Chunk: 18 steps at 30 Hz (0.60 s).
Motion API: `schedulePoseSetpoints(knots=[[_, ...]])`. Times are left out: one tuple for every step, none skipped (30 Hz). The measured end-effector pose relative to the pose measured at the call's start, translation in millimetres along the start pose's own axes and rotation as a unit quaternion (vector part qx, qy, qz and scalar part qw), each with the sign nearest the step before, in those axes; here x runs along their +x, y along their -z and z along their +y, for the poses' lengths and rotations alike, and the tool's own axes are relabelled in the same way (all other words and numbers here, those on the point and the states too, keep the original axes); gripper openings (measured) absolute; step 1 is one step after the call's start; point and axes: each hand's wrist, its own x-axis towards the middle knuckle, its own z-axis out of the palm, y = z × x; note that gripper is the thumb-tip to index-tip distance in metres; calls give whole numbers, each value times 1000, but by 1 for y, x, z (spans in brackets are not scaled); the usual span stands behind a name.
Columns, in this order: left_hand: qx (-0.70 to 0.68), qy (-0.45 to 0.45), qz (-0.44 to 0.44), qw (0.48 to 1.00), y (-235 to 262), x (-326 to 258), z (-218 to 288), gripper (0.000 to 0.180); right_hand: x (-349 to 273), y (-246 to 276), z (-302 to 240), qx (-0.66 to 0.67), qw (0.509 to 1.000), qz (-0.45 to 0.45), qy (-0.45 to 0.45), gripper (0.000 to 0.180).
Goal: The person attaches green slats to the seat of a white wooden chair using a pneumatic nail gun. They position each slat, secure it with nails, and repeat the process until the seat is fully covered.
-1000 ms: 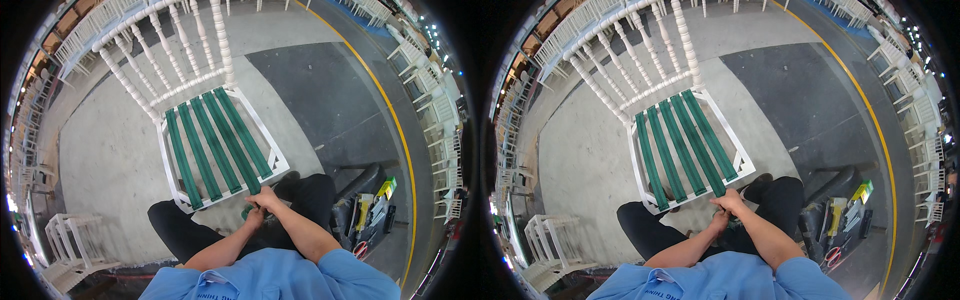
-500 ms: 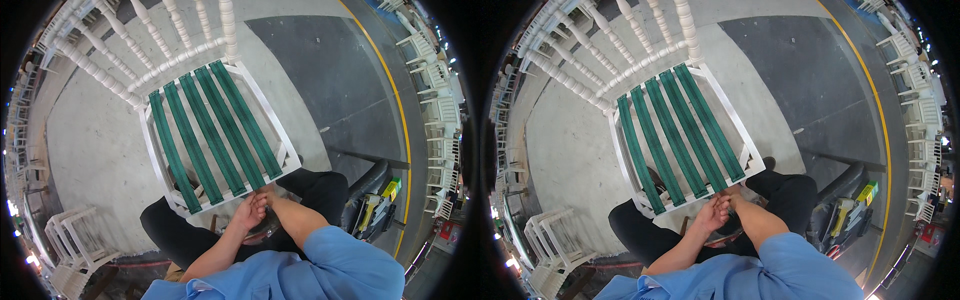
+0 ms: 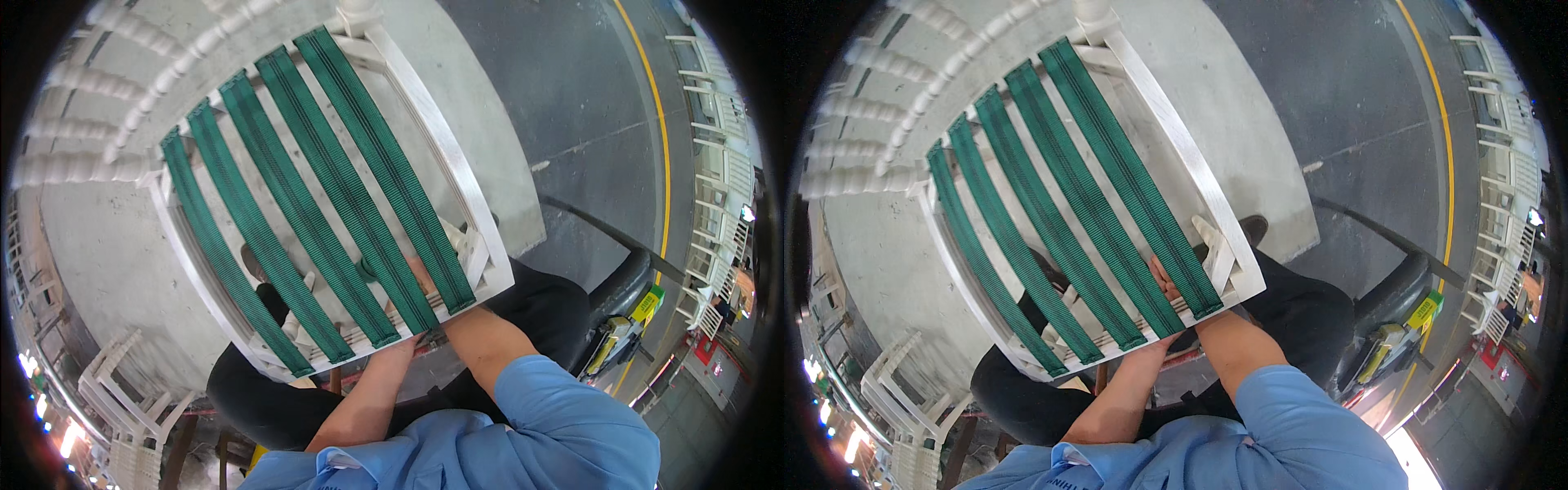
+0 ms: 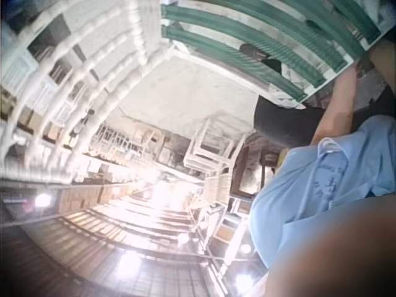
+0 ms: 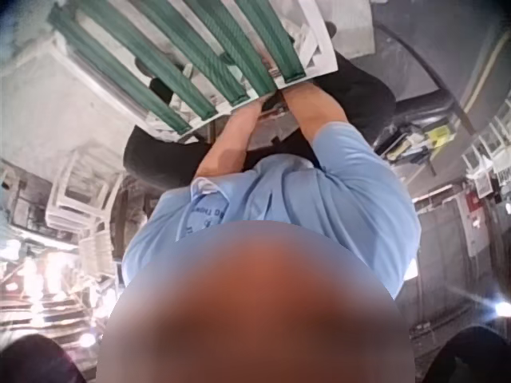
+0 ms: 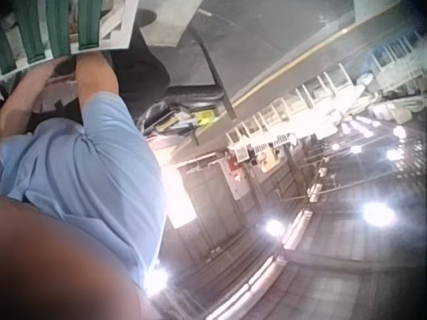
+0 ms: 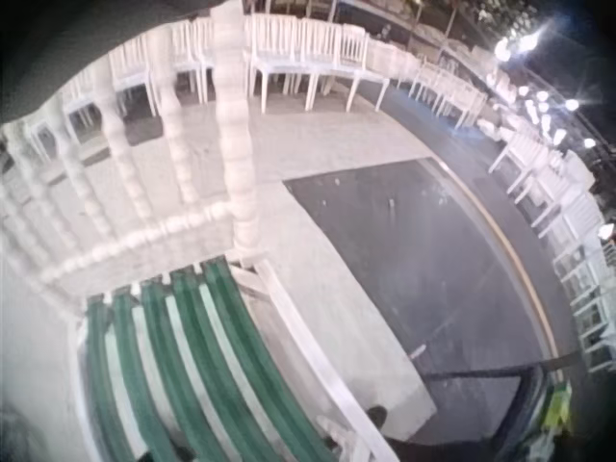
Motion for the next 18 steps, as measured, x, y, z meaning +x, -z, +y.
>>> schedulePoseSetpoints(knots=[[-2, 0, 5, 1000, -2, 1, 2, 32, 5, -3, 0, -4, 1000, -2, -3, 66], [-1, -1, 5, 1000, -4, 1, 5, 31, 7, -6, -1, -7, 1000, -4, -2, 67], [0, 0, 6, 1000, -4, 0, 8, 30, 10, -8, 0, -11, 1000, -7, -2, 68], [3, -1, 7, 1000, -5, 0, 10, 29, 11, -9, 0, -12, 1000, -9, -3, 70], [7, -3, 8, 1000, -6, 0, 12, 28, 12, -8, 1, -17, 1000, -10, -2, 71], [9, -3, 11, 1000, -6, 1, 13, 27, 13, -6, 1, -19, 1000, -10, 0, 72], [15, -3, 9, 1000, -7, 5, 13, 26, 13, -3, 1, -26, 1000, -9, 2, 73], [20, -2, 9, 1000, -7, 8, 12, 25, 13, 0, 1, -32, 999, -7, 6, 74], [27, -4, 9, 1000, -8, 14, 11, 24, 13, 4, 0, -39, 999, -4, 10, 76], [33, -4, 8, 999, -8, 20, 9, 23, 12, 8, -3, -47, 999, 1, 15, 77], [44, -4, 7, 999, -9, 27, 8, 22, 10, 12, -5, -55, 998, 6, 19, 78], [53, -4, 7, 999, -10, 35, 7, 21, 8, 15, -10, -64, 998, 11, 24, 79], [64, -2, 5, 998, -8, 40, 7, 20, 2, 19, -11, -75, 997, 14, 24, 80], [73, -2, 5, 997, -6, 45, 7, 19, -5, 22, -13, -89, 996, 15, 25, 82], [87, -1, 4, 996, -2, 48, 8, 18, -18, 24, -14, -102, 994, 18, 25, 83], [98, 1, 3, 995, 0, 51, 10, 17, -32, 28, -16, -120, 992, 15, 29, 84], [110, -2, 1, 994, 5, 52, 11, 16, -51, 33, -15, -146, 989, 14, 33, 85], [124, -2, -2, 992, 7, 54, 13, 15, -77, 39, -9, -196, 978, 34, 60, 87]])
